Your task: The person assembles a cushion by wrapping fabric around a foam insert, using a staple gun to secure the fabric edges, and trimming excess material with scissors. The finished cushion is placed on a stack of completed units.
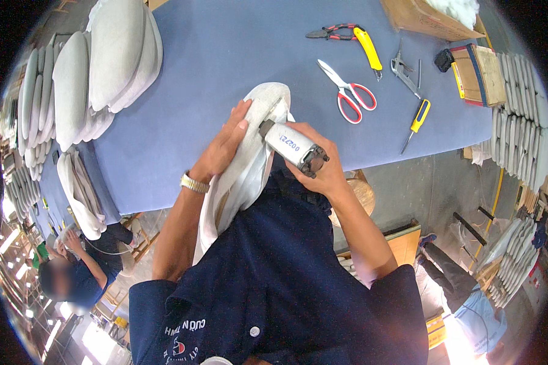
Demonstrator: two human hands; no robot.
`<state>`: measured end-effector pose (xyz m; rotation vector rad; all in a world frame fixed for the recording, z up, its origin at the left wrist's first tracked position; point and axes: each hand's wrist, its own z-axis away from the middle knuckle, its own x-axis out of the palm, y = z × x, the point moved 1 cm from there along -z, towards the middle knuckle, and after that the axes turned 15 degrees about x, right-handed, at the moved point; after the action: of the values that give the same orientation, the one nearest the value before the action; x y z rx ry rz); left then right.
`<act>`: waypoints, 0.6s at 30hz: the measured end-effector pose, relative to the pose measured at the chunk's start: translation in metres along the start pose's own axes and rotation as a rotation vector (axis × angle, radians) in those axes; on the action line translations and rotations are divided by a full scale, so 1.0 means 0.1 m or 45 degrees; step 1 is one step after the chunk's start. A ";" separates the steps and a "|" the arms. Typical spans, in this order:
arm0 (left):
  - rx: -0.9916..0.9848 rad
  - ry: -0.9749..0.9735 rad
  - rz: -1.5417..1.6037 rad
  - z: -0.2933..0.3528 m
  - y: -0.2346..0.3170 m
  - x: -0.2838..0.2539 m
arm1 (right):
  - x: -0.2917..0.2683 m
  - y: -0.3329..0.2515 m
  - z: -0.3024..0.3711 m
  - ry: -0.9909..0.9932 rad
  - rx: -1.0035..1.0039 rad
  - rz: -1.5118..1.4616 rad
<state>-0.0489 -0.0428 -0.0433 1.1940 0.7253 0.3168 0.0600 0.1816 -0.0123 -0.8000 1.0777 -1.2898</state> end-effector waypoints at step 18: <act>-0.040 0.132 -0.688 0.10 0.49 0.24 | -0.03 -0.03 0.07 -0.053 -0.020 0.010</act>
<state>-0.0172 -0.0187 -0.0050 0.9131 1.0948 -0.0621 0.0660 0.1830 -0.0065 -0.8299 1.0581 -1.2543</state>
